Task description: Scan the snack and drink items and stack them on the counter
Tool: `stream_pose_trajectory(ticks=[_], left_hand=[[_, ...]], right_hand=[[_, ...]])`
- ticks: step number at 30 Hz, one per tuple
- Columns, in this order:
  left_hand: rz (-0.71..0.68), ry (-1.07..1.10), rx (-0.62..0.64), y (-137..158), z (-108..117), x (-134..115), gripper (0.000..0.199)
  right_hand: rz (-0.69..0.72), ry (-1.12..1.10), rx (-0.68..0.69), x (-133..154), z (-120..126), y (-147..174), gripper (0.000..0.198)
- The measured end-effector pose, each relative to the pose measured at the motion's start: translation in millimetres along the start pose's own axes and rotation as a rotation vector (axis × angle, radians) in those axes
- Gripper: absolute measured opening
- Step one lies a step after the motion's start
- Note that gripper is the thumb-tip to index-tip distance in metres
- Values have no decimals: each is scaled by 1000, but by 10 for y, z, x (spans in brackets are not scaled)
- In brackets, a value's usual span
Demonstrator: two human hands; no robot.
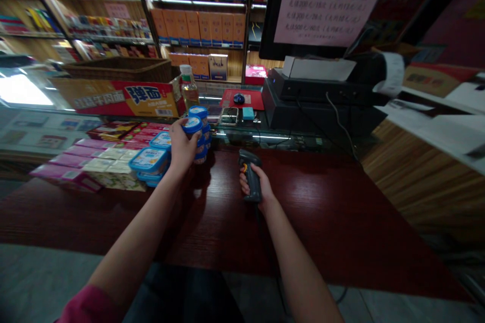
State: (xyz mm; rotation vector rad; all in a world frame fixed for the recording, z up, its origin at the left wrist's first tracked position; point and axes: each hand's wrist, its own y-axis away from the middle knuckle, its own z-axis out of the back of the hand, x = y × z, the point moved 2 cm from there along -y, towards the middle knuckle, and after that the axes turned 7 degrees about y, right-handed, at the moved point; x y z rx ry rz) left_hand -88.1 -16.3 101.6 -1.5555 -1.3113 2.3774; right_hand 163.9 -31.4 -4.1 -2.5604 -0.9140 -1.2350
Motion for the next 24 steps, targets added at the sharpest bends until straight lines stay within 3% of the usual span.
stream_pose_trajectory(ticks=[5,9,11,14,16,18,21,24], left_hand=[[-73,-9,4,58,5,-156,60],[-229,-37,44,386,57,-325,65],[-356,-61,190,634,81,-308,60],[-519,-105,589,1000,86,-154,53],[-531,-131,814,1169,81,-39,51],[-490,-155,903,1242,75,24,51],[-465,-198,843,1228,101,13,49],[-561,-257,613,1165,275,-75,46]], right_hand=[[3,4,-3,10,-26,9,26],[3,-2,-10,13,-38,10,26],[5,-10,-15,9,-36,11,26],[7,-11,-7,-1,-35,21,26],[16,-8,-8,-9,-33,30,26],[26,-8,-23,-15,-27,38,25],[35,-7,-48,-12,-16,43,25],[26,9,-40,7,-24,52,24]])
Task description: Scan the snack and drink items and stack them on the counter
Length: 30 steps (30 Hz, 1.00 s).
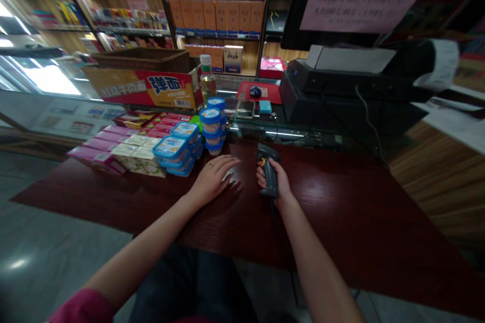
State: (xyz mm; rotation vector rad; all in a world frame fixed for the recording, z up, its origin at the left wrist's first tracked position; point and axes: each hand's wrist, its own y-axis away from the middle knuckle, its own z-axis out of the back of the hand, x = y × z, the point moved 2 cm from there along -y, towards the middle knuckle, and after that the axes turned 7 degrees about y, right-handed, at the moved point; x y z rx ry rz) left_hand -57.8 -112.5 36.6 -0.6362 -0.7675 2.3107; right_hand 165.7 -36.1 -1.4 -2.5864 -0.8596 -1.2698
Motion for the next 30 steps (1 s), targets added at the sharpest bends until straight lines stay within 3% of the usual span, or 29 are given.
stream_pose_trajectory(ticks=[3,6,9,11,14,17,20,24,27,30], left_hand=[[52,-160,-321,133,372,-1,46],[318,-247,-547,298,800,66,55],[579,-288,-544,406,1100,142,77],[661,-303,-483,440,1181,167,84],[707,-275,-399,449,1155,190,80],[734,-215,-398,432,1072,251,69],[734,-163,-477,427,1028,314,60],[568,-28,-614,432,993,187,72],[467,277,-639,376,849,-30,86],[562,831,-597,243,554,-157,96]], right_hand=[[-41,38,64,3,-63,32,24],[-104,76,165,-66,-198,89,25],[-180,123,255,-214,-378,155,27],[-224,149,293,-318,-490,195,28],[-251,169,307,-412,-596,232,29],[-248,184,293,-423,-614,243,29],[-216,181,255,-386,-579,242,28],[-162,156,194,-320,-519,243,26],[-127,122,148,-258,-463,239,24],[-85,74,94,-183,-382,237,22]])
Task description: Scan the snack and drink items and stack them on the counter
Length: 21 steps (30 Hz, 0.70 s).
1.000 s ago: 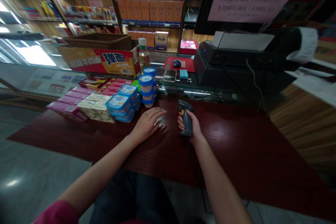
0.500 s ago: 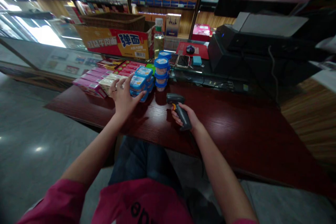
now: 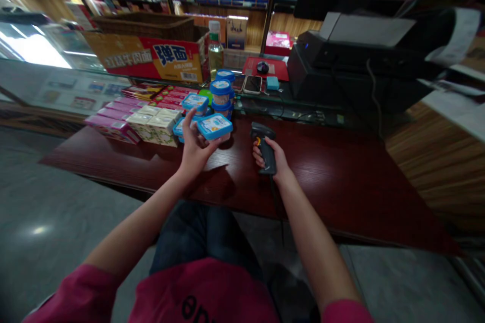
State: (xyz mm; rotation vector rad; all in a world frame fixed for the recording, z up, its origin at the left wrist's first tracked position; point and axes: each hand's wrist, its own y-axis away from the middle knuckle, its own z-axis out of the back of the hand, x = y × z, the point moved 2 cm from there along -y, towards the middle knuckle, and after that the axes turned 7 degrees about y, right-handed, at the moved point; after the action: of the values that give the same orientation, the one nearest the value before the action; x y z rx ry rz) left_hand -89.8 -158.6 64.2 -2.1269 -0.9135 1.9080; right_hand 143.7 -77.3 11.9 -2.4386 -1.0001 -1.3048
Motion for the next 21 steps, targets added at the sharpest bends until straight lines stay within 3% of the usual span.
stream_pose_trajectory(ticks=[2,4,8,12,21], left_hand=[[291,313,59,-14,-198,166,85],[548,550,97,-64,-347,339,61],[819,757,90,-193,-460,621,25],[902,771,27,-247,-425,777,21],[867,777,-65,-310,-356,863,19]], right_hand=[[21,-25,-21,45,58,18,21],[33,-39,-24,85,103,41,21],[50,-45,-1,129,114,74,23],[5,-21,24,82,35,70,25],[-79,21,-29,-51,-88,32,25]])
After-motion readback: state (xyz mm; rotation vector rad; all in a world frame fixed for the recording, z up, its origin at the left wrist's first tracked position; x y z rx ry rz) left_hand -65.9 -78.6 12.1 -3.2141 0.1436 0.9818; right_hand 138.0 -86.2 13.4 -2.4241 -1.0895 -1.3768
